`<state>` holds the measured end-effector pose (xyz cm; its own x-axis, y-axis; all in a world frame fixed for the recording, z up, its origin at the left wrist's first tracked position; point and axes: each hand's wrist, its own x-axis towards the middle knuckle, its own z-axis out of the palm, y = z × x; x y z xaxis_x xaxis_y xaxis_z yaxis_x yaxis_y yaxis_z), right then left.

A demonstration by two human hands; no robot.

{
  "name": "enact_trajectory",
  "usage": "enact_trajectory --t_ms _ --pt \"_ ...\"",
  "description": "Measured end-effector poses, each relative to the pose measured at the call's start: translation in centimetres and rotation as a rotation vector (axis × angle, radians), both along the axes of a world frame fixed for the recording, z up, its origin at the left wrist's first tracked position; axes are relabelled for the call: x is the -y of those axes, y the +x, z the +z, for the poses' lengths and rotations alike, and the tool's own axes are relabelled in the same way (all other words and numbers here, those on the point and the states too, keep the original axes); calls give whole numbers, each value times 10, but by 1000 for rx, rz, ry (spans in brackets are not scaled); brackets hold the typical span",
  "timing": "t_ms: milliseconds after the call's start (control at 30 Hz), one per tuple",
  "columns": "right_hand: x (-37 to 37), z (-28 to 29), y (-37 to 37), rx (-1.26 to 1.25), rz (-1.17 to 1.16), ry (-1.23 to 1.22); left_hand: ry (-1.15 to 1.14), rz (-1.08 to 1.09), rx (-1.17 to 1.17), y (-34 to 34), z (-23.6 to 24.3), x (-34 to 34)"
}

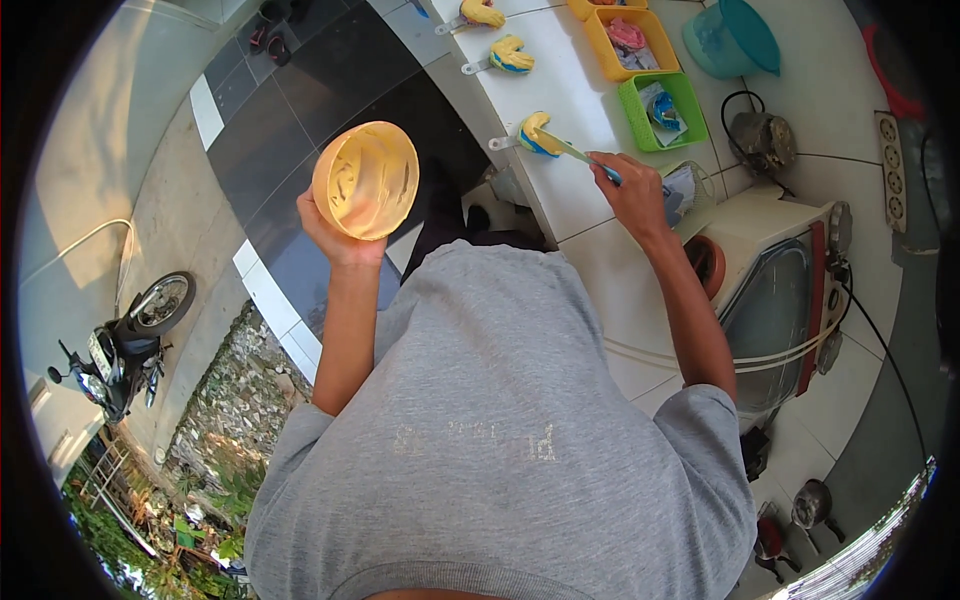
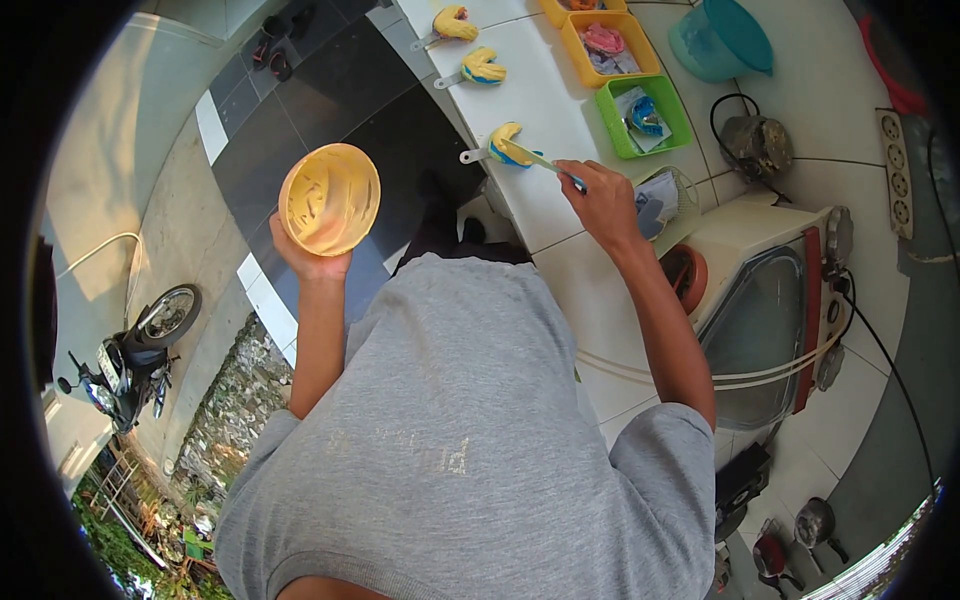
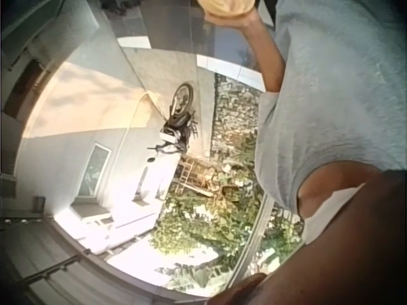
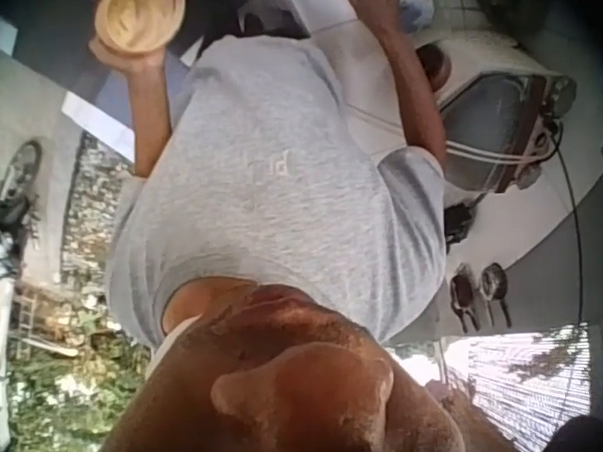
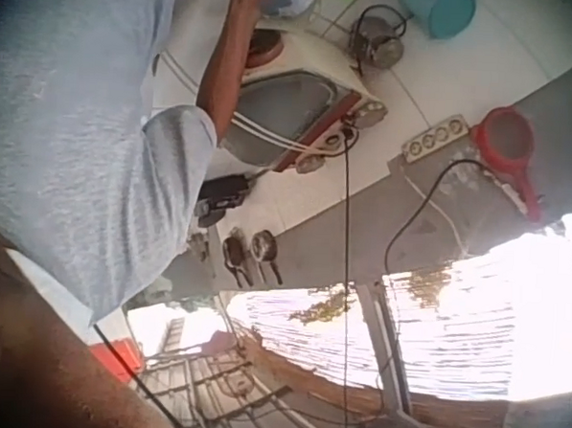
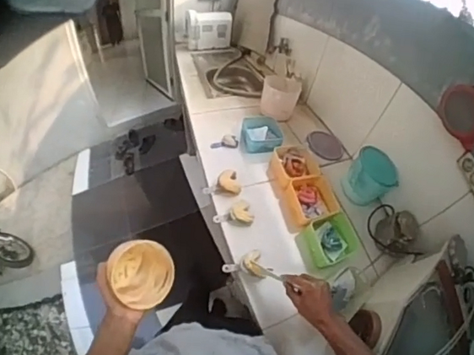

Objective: The recorder mixes dental plaster in a bowl and pours it into impression trays at a sink area.

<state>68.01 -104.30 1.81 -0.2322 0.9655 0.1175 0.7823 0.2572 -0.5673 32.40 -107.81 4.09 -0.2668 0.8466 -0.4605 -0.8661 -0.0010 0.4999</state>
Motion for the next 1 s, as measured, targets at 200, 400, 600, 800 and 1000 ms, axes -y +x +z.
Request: enact_trajectory --t_ms 200,400,600,800,1000 --pt "5 3 1 62 -3 5 -30 11 9 0 2 9" --pt "6 5 2 55 -11 36 -19 16 9 -2 -1 14" --pt "10 5 4 87 -55 43 -6 8 3 -4 -4 17" --pt "10 4 5 64 -77 24 0 4 3 -5 -7 16" --pt "7 1 2 -58 -165 -30 39 -52 117 2 -8 13"
